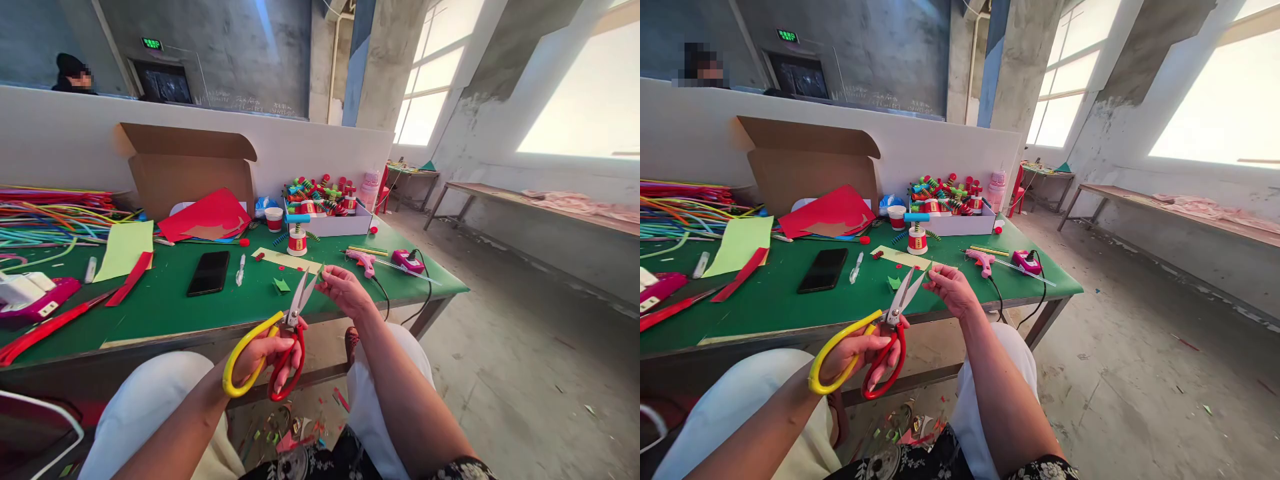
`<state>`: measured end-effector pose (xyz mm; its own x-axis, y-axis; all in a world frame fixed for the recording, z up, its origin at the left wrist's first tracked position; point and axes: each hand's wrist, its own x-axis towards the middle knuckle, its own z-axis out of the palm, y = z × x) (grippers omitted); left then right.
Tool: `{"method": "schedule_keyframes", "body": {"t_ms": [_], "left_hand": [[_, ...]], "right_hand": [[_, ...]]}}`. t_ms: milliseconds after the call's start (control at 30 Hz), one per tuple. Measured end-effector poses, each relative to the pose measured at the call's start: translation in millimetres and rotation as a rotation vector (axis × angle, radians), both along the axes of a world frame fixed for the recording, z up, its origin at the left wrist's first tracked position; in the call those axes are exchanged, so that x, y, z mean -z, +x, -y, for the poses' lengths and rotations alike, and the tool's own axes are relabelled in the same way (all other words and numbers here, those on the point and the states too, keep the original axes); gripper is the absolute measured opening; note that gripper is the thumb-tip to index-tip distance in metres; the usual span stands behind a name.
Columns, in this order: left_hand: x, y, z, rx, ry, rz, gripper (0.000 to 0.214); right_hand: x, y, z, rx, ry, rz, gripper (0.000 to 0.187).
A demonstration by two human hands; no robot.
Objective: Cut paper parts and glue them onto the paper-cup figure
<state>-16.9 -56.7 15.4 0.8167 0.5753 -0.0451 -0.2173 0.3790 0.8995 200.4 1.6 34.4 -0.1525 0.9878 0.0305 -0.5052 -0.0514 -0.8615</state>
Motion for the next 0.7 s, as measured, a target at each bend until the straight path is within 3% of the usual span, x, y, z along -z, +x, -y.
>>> {"method": "schedule_keyframes", "body": {"t_ms": [533,700], "left_hand": [[9.2,0.3,-1.9,-0.027,-0.006,0.008,0.041],[5.2,-0.5,-1.2,-0.003,-0.006,0.003,0.040]], "right_hand": [[2.2,1.3,-0.9,-0.005,0.011,0.008,0.033],[2.0,0.9,-1.2,0.000,-0.002,0.008,0.035]]}}
